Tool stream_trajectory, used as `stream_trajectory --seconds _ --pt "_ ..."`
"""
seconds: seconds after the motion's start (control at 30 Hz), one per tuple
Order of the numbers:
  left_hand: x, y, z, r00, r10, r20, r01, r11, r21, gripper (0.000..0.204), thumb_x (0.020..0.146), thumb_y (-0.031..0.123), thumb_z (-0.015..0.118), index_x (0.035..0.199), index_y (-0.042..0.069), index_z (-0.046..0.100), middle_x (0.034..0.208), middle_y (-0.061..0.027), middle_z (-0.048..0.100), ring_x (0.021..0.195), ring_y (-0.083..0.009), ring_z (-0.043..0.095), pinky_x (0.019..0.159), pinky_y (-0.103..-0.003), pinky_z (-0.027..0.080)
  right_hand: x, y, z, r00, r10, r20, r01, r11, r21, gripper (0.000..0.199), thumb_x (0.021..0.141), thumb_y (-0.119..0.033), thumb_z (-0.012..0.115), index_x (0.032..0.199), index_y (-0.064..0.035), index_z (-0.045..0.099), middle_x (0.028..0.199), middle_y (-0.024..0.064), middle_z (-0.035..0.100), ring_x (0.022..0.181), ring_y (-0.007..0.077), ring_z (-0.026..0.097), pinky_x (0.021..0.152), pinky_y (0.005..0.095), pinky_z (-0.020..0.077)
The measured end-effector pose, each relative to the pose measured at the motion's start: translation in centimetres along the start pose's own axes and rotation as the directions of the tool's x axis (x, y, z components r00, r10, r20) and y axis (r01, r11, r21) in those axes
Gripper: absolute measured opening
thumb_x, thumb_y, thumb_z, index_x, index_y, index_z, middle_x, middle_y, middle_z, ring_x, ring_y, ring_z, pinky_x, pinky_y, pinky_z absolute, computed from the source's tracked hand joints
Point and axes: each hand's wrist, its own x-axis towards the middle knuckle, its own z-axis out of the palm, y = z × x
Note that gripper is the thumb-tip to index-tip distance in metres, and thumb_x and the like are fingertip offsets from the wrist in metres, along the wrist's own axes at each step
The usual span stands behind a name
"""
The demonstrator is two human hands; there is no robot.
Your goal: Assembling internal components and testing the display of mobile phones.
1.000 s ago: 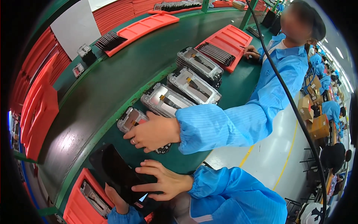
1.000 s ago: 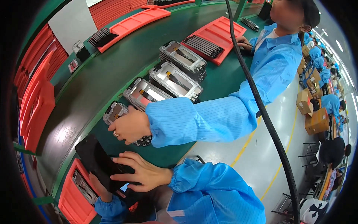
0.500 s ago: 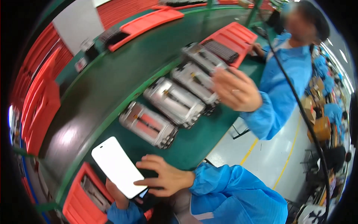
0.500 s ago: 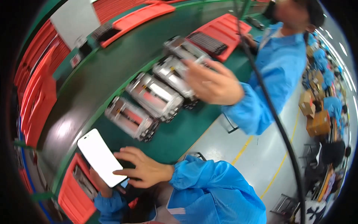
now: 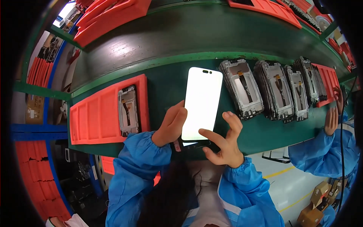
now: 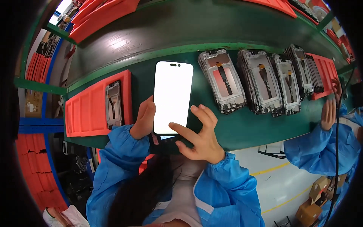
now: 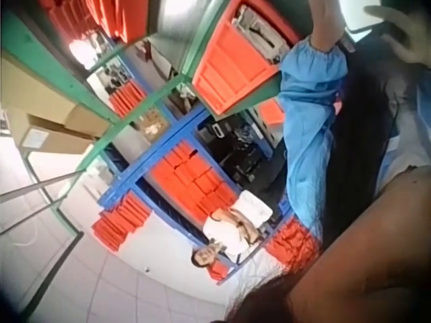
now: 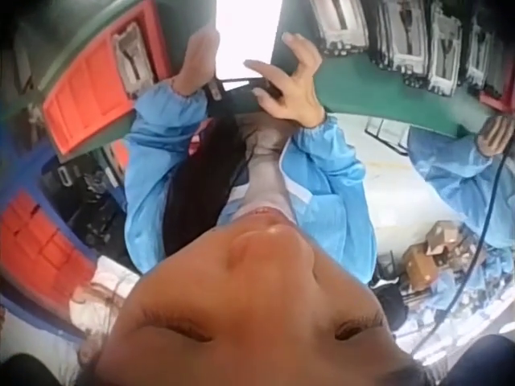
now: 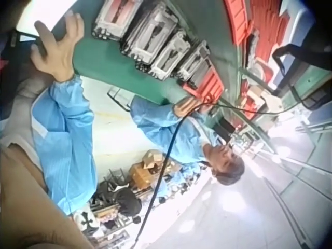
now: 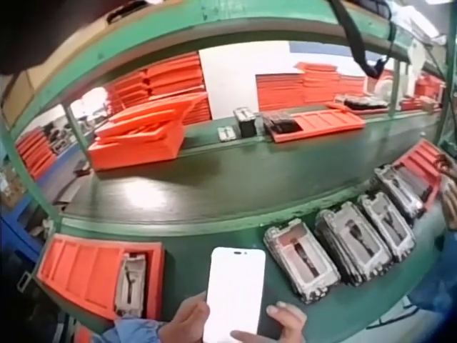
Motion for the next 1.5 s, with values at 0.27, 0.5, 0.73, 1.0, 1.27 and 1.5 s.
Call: stream_trajectory --seconds 0.27,0.5,0.73,1.0,1.27,1.5 --pt "-0.1 1.0 -0.7 0.975 -0.138 0.175 0.113 0.983 0.148 0.058 0.101 0.045 0.036 0.127 -0.005 0.048 0.107 -0.01 0.064 0.091 -0.0125 0.062 0.076 -0.025 0.048 0.8 -0.7 -0.5 0.959 0.276 -0.059 -0.282 0.951 -0.128 0.045 0.075 -0.033 0.067 0.114 -0.009 0.068 0.143 0.0199 0.024 0.132 0.0386 0.024 0.109 0.0474 0.0238" --pt "1.1 0.6 -0.6 0.993 -0.06 -0.097 0.049 0.992 -0.117 0.042 0.102 0.03 0.035 0.121 -0.004 0.052 0.102 -0.0096 0.065 0.081 -0.0112 0.062 0.069 -0.026 0.049 -0.6 0.8 -0.8 0.99 0.128 -0.064 -0.12 0.985 0.121 0.035 0.078 -0.027 0.062 0.105 -0.0068 0.071 0.138 0.022 0.036 0.127 0.0365 0.035 0.104 0.0459 0.0302" --pt "2.1 0.8 -1.1 0.966 -0.137 -0.22 0.053 0.935 -0.35 0.045 0.102 0.036 0.036 0.118 -0.003 0.052 0.103 -0.0098 0.064 0.086 -0.0112 0.062 0.071 -0.025 0.049 -2.9 -0.8 -1.9 0.987 0.163 -0.011 -0.162 0.985 0.065 0.03 0.075 -0.022 0.061 0.099 -0.0081 0.074 0.133 0.0217 0.044 0.121 0.0375 0.04 0.101 0.046 0.0339" --pt "1.6 -0.7 -1.6 0.972 -0.088 -0.219 0.04 0.975 -0.217 0.042 0.103 0.033 0.035 0.116 -0.002 0.055 0.107 -0.0096 0.064 0.091 -0.0121 0.062 0.078 -0.027 0.05 -2.8 -1.7 -1.4 0.99 0.118 0.078 -0.113 0.991 -0.071 0.033 0.072 -0.02 0.062 0.102 -0.0103 0.073 0.135 0.02 0.043 0.121 0.0385 0.04 0.102 0.0468 0.0336" --pt "1.5 1.3 -0.9 0.986 -0.104 -0.131 0.048 0.925 -0.376 0.041 0.103 0.034 0.036 0.115 -0.001 0.056 0.107 -0.0088 0.064 0.094 -0.0112 0.062 0.081 -0.026 0.05 -1.4 -1.4 -2.4 0.968 0.243 -0.055 -0.241 0.97 0.045 0.039 0.071 -0.01 0.064 0.11 -0.0088 0.07 0.139 0.0203 0.04 0.123 0.038 0.04 0.104 0.0463 0.0333" --pt "1.5 3.4 0.5 0.949 -0.304 0.085 0.31 0.841 -0.444 0.056 0.103 0.045 0.028 0.124 0.0 0.053 0.102 -0.0099 0.067 0.085 -0.0163 0.066 0.077 -0.027 0.052 7.3 -0.2 -4.2 0.999 0.038 -0.001 -0.036 0.943 -0.33 0.04 0.076 0.001 0.058 0.115 -0.005 0.065 0.138 0.0186 0.044 0.125 0.0368 0.042 0.101 0.0424 0.0373"
